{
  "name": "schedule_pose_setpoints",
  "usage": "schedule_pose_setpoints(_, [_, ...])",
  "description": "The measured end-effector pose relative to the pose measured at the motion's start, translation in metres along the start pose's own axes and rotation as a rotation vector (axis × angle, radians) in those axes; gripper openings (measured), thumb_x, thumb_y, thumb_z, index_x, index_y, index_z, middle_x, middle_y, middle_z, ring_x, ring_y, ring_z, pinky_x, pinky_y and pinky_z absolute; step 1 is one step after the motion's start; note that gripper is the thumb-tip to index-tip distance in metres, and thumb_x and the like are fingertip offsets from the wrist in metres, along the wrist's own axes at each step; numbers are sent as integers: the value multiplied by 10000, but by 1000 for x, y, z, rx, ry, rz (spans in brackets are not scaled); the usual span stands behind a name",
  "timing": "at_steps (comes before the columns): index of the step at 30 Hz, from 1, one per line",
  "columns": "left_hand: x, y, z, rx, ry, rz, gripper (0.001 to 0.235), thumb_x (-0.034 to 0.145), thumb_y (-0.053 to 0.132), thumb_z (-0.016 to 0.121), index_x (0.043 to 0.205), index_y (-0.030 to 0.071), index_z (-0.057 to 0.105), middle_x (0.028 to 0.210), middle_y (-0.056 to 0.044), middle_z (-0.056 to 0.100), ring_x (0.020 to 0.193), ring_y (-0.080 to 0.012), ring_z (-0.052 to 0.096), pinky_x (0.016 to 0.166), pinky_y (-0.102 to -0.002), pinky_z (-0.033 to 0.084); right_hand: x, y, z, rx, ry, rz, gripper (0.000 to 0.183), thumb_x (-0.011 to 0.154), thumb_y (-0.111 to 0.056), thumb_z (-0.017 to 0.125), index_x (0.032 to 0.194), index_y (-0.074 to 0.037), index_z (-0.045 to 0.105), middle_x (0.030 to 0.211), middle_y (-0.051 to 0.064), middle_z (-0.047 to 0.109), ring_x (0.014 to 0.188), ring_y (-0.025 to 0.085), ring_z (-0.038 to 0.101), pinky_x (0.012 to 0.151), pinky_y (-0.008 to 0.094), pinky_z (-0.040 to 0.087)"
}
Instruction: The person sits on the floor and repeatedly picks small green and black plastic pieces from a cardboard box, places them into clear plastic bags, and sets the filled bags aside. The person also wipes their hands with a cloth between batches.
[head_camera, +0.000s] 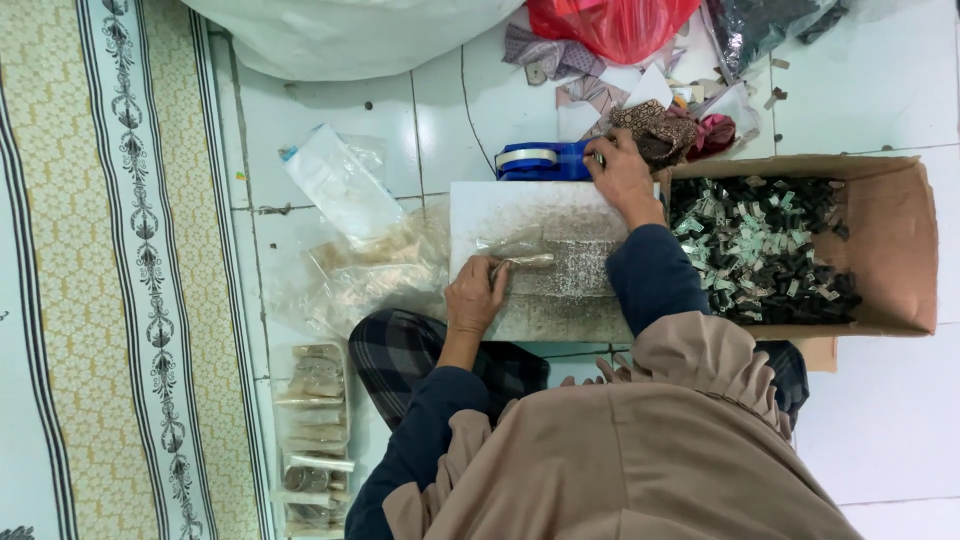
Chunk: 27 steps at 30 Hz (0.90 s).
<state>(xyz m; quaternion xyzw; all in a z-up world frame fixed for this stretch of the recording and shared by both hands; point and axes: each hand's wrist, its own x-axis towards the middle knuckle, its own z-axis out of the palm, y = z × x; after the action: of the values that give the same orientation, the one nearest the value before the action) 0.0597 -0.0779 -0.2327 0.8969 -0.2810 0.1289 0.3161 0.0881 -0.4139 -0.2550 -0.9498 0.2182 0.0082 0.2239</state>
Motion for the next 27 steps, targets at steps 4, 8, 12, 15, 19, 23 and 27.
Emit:
schedule_pose_setpoints(4, [0,-1,-1,14,-13,5,289,988,428,686,876,177,595,701,16,586,647,-194,675,546,-309,567,1,1,7,16,-18,36,161,1072,-380,620,1135,-236,648,1462,52,443,1264,397,586,981,552,574])
schedule_pose_setpoints(8, [-1,0,2,18,-3,-7,284,977,432,706,869,188,606,703,30,591,646,-177,677,560,-282,569,5,29,29,253,284,-159,145,984,-208,739,1017,-85,668,1316,127,552,1191,426,629,1017,484,558])
schedule_pose_setpoints(12, [1,-2,3,26,-4,0,292,985,440,693,867,189,602,705,27,595,644,-184,678,552,-296,571,19,64,45,423,392,-106,72,929,-185,802,950,-159,738,979,43,637,973,282,699,829,374,583])
schedule_pose_setpoints(15, [-4,-5,6,55,-10,15,309,992,469,674,872,198,587,704,40,568,637,-164,665,547,-292,568,16,65,43,374,344,3,85,904,-258,828,946,-201,781,926,30,700,918,241,712,775,381,586])
schedule_pose_setpoints(19, [-2,-2,4,30,-12,-1,301,990,453,680,870,193,590,703,33,581,644,-171,672,548,-290,572,30,74,53,298,233,139,91,990,-175,717,1027,-104,761,991,125,703,969,327,708,797,424,589])
schedule_pose_setpoints(23, [-1,-1,1,2,-18,-4,295,990,429,688,863,181,590,709,24,588,645,-182,678,553,-299,573,40,79,60,230,104,281,147,1021,-199,699,1092,-90,768,1040,156,724,988,361,722,749,441,619])
schedule_pose_setpoints(27, [-3,-1,3,0,-2,-17,285,980,419,704,868,176,605,708,17,606,658,-184,689,567,-285,579,58,96,83,233,61,351,127,1002,-213,705,1069,-136,780,1001,125,747,928,320,746,673,409,629])
